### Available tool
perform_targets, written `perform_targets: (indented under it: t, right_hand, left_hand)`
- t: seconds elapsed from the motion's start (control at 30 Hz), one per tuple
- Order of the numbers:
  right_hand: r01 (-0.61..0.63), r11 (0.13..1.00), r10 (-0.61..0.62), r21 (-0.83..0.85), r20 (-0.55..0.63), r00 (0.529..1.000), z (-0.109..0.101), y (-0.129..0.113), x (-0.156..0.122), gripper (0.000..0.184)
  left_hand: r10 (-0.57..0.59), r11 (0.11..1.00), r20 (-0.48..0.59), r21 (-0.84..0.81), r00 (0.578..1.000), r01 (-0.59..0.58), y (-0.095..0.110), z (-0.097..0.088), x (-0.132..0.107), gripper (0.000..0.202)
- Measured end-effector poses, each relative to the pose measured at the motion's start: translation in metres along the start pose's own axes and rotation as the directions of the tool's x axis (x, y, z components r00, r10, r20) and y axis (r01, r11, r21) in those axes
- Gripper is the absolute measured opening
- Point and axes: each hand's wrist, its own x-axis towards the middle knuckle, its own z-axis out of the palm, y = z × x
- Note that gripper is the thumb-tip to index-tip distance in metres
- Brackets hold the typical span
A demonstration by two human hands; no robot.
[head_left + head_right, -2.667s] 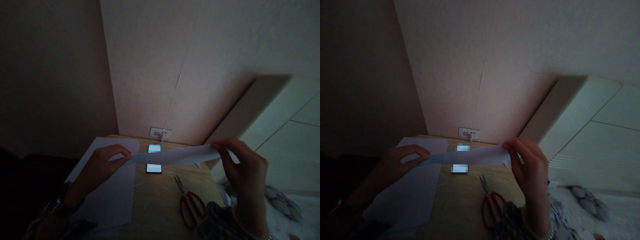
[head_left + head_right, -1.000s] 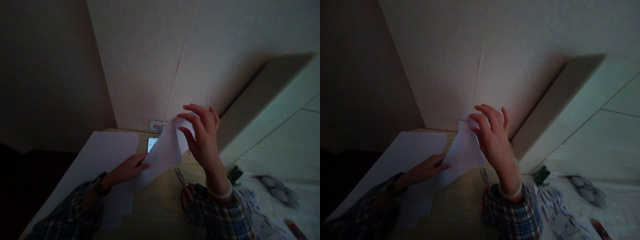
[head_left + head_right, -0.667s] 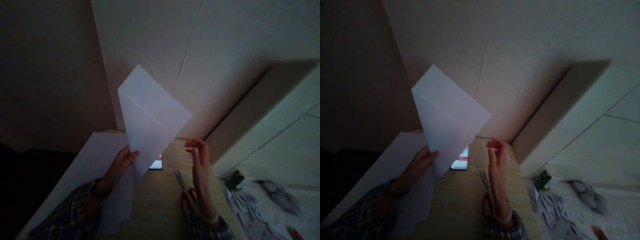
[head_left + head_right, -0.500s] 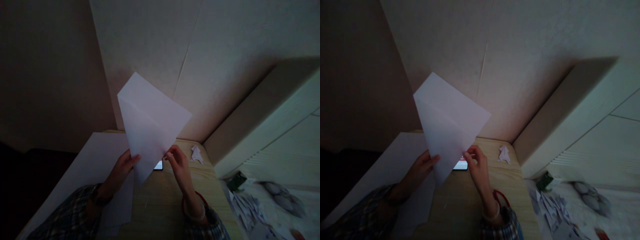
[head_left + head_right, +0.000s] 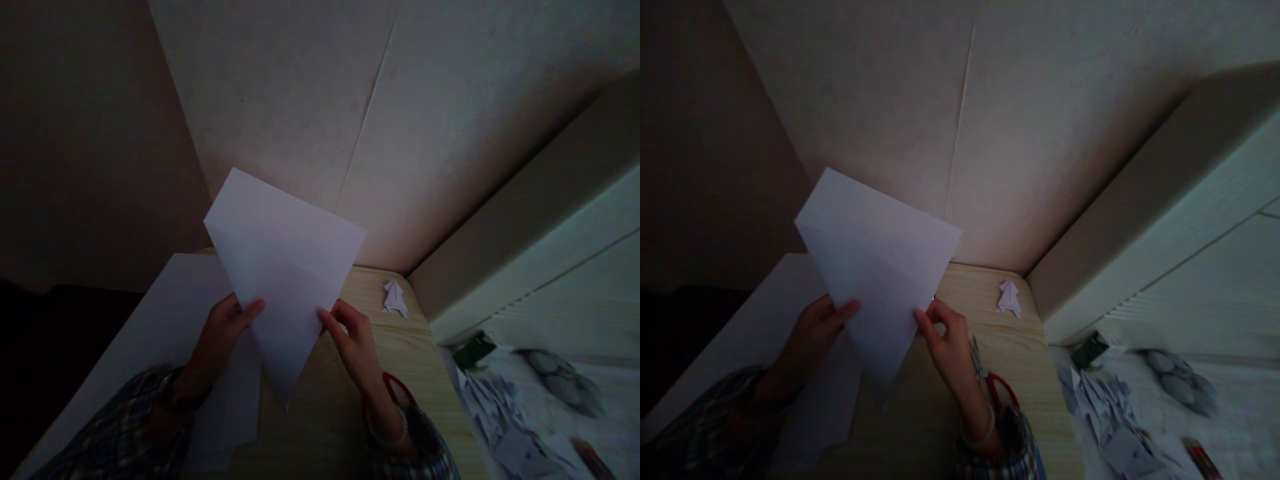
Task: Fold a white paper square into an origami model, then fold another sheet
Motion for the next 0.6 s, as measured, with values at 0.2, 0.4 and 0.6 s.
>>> perform_targets:
  t: [0.2, 0.4, 0.6]
  right_hand:
    - [-0.033, 0.999, 0.032, -0.016, -0.056, 0.998, -0.0055, 0.0036, -0.0002, 0.028]
    - [-0.034, 0.999, 0.034, 0.004, -0.066, 0.997, -0.0079, 0.0002, -0.0022, 0.031]
    - [-0.028, 0.999, 0.029, 0.015, -0.069, 0.997, -0.0063, 0.0018, -0.001, 0.032]
  left_hand:
    - [-0.042, 0.999, 0.026, 0.005, 0.999, 0.042, -0.0039, 0.0019, -0.0028, 0.03]
    - [-0.054, 0.999, 0.074, -0.001, 0.996, 0.055, -0.0033, 0.0012, -0.0062, 0.027]
    - [-0.107, 0.994, 0.088, -0.027, 0.99, 0.109, -0.0046, 0.0009, -0.006, 0.029]
